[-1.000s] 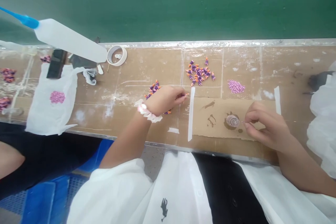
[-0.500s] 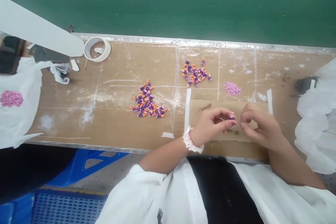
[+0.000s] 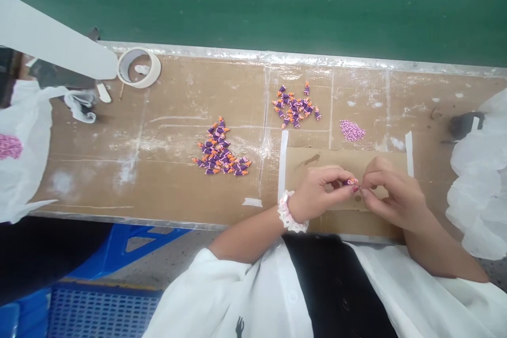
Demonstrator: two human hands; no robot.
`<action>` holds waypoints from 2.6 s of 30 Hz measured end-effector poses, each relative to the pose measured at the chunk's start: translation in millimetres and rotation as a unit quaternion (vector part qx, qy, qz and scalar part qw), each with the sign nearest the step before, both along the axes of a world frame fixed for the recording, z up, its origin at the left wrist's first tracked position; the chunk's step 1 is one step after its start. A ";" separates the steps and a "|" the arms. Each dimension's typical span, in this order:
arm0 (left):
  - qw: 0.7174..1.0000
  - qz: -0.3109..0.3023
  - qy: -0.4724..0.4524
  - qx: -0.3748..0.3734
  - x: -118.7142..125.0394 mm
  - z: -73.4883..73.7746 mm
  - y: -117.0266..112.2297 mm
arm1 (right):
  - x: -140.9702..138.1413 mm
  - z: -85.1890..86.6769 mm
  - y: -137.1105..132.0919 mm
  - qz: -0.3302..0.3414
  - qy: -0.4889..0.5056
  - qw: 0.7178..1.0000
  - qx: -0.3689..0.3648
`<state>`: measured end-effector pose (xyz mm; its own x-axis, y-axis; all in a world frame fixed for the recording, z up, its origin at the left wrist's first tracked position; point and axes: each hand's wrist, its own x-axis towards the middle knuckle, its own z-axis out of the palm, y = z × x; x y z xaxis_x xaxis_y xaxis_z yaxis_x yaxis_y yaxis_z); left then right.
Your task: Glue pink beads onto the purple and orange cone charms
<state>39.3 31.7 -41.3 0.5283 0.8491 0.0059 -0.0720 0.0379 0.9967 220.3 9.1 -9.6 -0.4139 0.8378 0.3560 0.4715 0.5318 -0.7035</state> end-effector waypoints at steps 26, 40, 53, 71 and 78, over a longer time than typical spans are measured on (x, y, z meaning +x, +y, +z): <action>0.985 0.147 -0.038 -0.083 -11.0 -1.9 11.7 | 8.4 3.9 3.9 0.094 -0.123 0.987 -0.049; 0.926 0.154 -0.175 -0.297 -7.6 -5.9 16.0 | 6.9 -1.6 5.0 0.121 -0.272 0.954 0.010; 0.930 -0.046 -0.178 -0.319 -6.9 0.8 8.8 | 5.7 10.2 0.8 0.000 -0.045 0.999 0.016; 0.899 -0.162 -0.145 -0.380 -5.8 4.4 7.6 | 3.1 0.8 -2.9 0.026 0.004 1.000 0.010; 0.898 -0.157 -0.161 -0.378 -5.9 2.6 6.4 | 2.3 2.0 -4.7 0.027 -0.027 0.999 0.019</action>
<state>33.4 38.2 -38.7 0.8170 0.4839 -0.3135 -0.2193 0.7636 0.6073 222.6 4.5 -7.6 -0.4781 0.8001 0.3624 0.4783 0.5832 -0.6566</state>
